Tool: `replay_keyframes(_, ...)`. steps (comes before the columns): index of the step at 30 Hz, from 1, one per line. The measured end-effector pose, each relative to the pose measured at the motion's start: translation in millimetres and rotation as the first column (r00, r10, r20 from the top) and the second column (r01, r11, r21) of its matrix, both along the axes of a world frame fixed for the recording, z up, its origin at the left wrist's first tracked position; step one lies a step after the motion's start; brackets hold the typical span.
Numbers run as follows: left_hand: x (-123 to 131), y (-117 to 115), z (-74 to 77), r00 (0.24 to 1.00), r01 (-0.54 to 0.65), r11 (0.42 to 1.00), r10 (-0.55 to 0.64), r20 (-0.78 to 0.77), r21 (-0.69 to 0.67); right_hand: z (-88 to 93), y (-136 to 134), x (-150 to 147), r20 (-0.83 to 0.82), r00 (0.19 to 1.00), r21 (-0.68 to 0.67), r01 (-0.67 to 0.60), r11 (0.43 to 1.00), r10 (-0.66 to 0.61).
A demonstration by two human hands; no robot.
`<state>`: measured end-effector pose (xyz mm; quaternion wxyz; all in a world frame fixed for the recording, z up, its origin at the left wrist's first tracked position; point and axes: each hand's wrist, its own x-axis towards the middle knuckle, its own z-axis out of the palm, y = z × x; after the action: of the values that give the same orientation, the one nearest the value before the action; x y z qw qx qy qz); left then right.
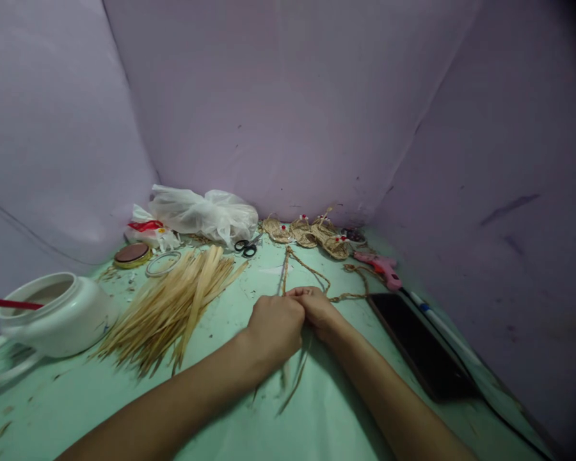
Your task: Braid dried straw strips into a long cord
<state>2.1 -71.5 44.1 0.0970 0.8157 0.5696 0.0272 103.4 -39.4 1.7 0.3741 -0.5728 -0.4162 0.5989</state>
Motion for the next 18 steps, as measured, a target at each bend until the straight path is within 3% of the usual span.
replay_keyframes(3,-15.8,20.4,2.8,0.943,-0.132,0.99,0.143,0.301,-0.057,2.3,0.1,4.1,-0.041,0.991,-0.021,-0.131,0.991,0.13)
replay_keyframes(4,-20.7,27.7,2.7,0.882,-0.188,0.973,0.227,0.414,-0.134,3.1,0.2,5.6,-0.066,0.983,-0.025,-0.175,0.984,0.174)
replay_keyframes(5,-24.5,34.2,1.5,0.803,-0.202,0.934,0.329,0.496,-0.294,3.7,0.3,7.0,-0.088,0.975,-0.025,-0.207,0.978,0.204)
replay_keyframes(6,-26.9,39.3,-0.5,0.729,-0.158,0.869,0.423,0.538,-0.469,4.1,0.4,8.1,-0.1,0.971,-0.025,-0.221,0.975,0.218)
replay_keyframes(8,-27.8,45.2,-6.8,0.605,0.018,0.674,0.58,0.545,-0.738,3.8,0.8,9.8,-0.096,0.972,-0.022,-0.216,0.976,0.213)
replay_keyframes(10,-25.5,46.1,-13.6,0.546,0.153,0.532,0.657,0.52,-0.833,2.2,1.6,11.3,-0.078,0.973,-0.024,-0.219,0.975,0.217)
replay_keyframes(11,-23.9,45.4,-16.3,0.537,0.161,0.516,0.669,0.513,-0.841,1.1,2.2,12.2,-0.063,0.97,-0.022,-0.236,0.972,0.234)
replay_keyframes(14,-20.1,41.6,-21.5,0.615,0.01,0.597,0.629,0.476,-0.802,-2.9,4.9,15.0,0.056,0.952,0.04,-0.304,0.952,0.302)
replay_keyframes(16,-18.1,39.7,-25.1,0.678,-0.088,0.688,0.571,0.463,-0.72,-4.5,6.4,16.6,0.218,0.924,0.114,-0.343,0.933,0.313)
replay_keyframes(18,-16.2,39.2,-31.1,0.687,-0.118,0.771,0.518,0.51,-0.626,-3.0,6.1,17.4,0.427,0.862,0.175,-0.373,0.911,0.271)
